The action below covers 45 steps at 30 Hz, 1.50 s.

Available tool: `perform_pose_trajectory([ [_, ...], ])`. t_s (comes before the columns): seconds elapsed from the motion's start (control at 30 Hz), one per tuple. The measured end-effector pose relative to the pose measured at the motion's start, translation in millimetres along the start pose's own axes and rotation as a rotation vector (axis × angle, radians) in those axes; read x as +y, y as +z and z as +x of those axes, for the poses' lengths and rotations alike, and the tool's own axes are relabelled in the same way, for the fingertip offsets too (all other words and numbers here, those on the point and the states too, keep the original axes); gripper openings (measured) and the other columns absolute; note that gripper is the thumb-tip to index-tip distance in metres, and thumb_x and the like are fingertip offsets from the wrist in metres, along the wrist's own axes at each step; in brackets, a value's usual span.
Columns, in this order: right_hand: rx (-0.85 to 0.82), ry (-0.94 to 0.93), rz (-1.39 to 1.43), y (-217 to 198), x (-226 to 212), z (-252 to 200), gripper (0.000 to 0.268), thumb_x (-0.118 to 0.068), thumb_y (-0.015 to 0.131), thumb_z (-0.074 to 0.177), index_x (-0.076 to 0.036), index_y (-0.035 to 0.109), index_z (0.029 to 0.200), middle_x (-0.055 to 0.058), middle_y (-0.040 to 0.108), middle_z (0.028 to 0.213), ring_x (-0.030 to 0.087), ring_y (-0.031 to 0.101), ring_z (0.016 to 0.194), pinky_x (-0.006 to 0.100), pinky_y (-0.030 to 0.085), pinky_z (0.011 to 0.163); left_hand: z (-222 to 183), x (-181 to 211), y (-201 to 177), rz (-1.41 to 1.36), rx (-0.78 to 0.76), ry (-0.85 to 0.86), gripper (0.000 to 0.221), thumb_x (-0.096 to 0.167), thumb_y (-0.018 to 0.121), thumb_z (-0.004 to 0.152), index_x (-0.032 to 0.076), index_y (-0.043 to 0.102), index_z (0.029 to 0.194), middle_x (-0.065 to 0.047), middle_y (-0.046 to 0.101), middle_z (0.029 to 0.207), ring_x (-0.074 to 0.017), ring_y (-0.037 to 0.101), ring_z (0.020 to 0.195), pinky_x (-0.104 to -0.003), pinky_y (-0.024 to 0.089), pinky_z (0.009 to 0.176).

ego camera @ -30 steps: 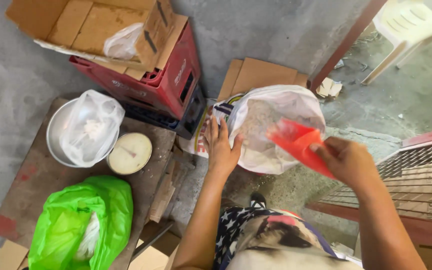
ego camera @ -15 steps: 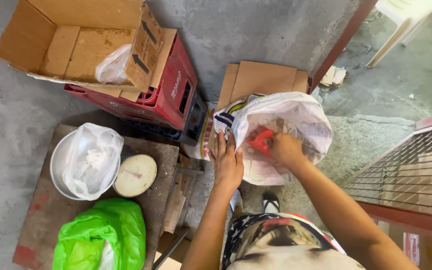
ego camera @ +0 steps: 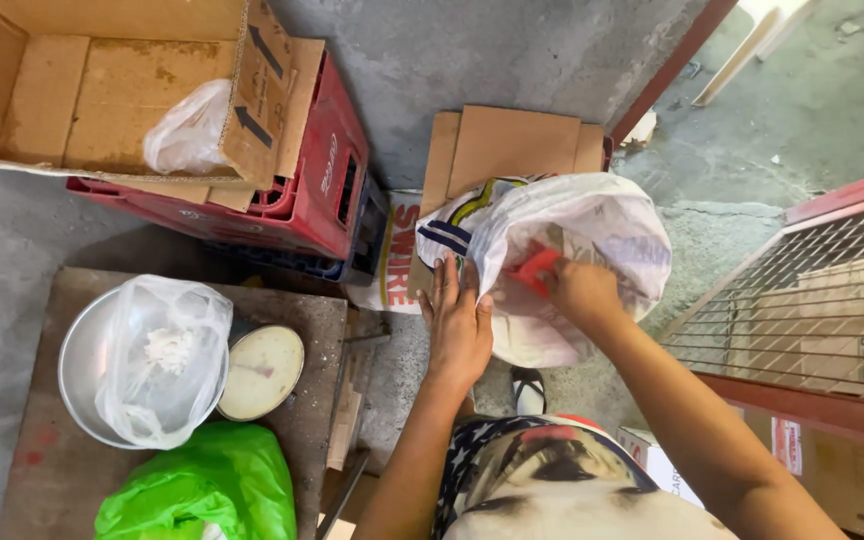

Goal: Scooping powdered feed into plastic bags, weighing them on a scale, and packing them into boxes.

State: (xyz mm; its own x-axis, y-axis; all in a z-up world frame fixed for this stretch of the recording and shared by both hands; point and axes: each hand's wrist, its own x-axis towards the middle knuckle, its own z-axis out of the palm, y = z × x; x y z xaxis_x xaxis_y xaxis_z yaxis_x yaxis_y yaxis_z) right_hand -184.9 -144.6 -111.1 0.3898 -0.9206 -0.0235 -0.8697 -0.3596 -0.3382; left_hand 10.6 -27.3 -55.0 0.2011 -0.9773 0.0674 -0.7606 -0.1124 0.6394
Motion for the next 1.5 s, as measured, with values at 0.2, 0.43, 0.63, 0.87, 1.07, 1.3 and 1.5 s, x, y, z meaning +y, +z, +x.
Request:
perform_pose_trajectory([
  [0.2,-0.041,-0.056,-0.189,-23.7,-7.4,4.8,0.039,-0.048,0.069,0.085,-0.009,0.075,0.086,0.019,0.071,0.070,0.038,0.072,0.064,0.051,0.057,0.060,8.9,-5.0,-18.6,0.000,-0.003,-0.003,0.057,0.025,0.053,0.103,-0.002,0.043,0.152,-0.024,0.016,0.169,-0.0434,0.015,0.156,-0.072,0.008,0.117],
  [0.43,-0.050,0.004,-0.098,-2.2,-17.7,6.6,0.038,-0.048,0.069,0.087,-0.011,0.075,0.089,0.020,0.072,0.074,0.041,0.071,0.067,0.053,0.057,0.061,7.2,-5.7,-13.3,-0.019,-0.019,0.024,0.059,0.024,0.052,0.102,-0.002,0.043,0.153,-0.025,0.014,0.169,-0.0437,0.013,0.155,-0.074,0.005,0.116],
  [0.63,-0.144,0.094,-0.087,-28.4,-8.7,-1.6,0.038,-0.050,0.068,0.087,-0.012,0.075,0.092,0.019,0.073,0.080,0.041,0.072,0.076,0.054,0.058,0.068,7.4,-5.2,-13.9,0.003,-0.055,0.032,0.056,0.024,0.051,0.103,-0.004,0.044,0.150,-0.024,0.015,0.169,-0.0434,0.013,0.157,-0.072,0.003,0.118],
  [0.87,-0.204,0.081,-0.149,2.6,19.4,-11.1,0.037,-0.049,0.069,0.086,-0.012,0.077,0.089,0.017,0.074,0.081,0.039,0.073,0.077,0.052,0.058,0.071,1.8,-3.2,-0.2,0.003,-0.026,0.030,0.057,0.026,0.051,0.103,-0.003,0.044,0.152,-0.024,0.017,0.168,-0.0425,0.013,0.157,-0.071,0.004,0.118],
  [1.07,-0.051,0.019,-0.064,-9.3,-4.0,-1.6,0.040,-0.051,0.069,0.086,-0.012,0.075,0.094,0.021,0.073,0.077,0.041,0.072,0.071,0.051,0.057,0.065,2.9,-5.6,-9.2,-0.002,0.004,0.011,0.056,0.027,0.051,0.104,-0.002,0.044,0.151,-0.024,0.016,0.169,-0.0432,0.014,0.157,-0.072,0.006,0.119],
  [1.3,-0.128,0.001,-0.153,-22.8,-11.6,-2.2,0.037,-0.048,0.067,0.087,-0.013,0.076,0.094,0.021,0.073,0.077,0.040,0.073,0.072,0.053,0.058,0.066,-0.4,-0.7,-2.3,0.039,0.012,-0.018,0.057,0.026,0.052,0.101,-0.001,0.045,0.151,-0.026,0.015,0.167,-0.0440,0.013,0.155,-0.074,0.004,0.116],
  [1.5,-0.093,0.009,-0.018,0.1,-0.6,3.3,0.039,-0.051,0.067,0.085,-0.014,0.077,0.097,0.020,0.074,0.081,0.041,0.073,0.076,0.053,0.058,0.067,-1.8,2.2,-3.5,0.068,0.011,-0.021,0.056,0.026,0.052,0.104,-0.002,0.044,0.150,-0.025,0.016,0.168,-0.0439,0.015,0.156,-0.073,0.005,0.118],
])
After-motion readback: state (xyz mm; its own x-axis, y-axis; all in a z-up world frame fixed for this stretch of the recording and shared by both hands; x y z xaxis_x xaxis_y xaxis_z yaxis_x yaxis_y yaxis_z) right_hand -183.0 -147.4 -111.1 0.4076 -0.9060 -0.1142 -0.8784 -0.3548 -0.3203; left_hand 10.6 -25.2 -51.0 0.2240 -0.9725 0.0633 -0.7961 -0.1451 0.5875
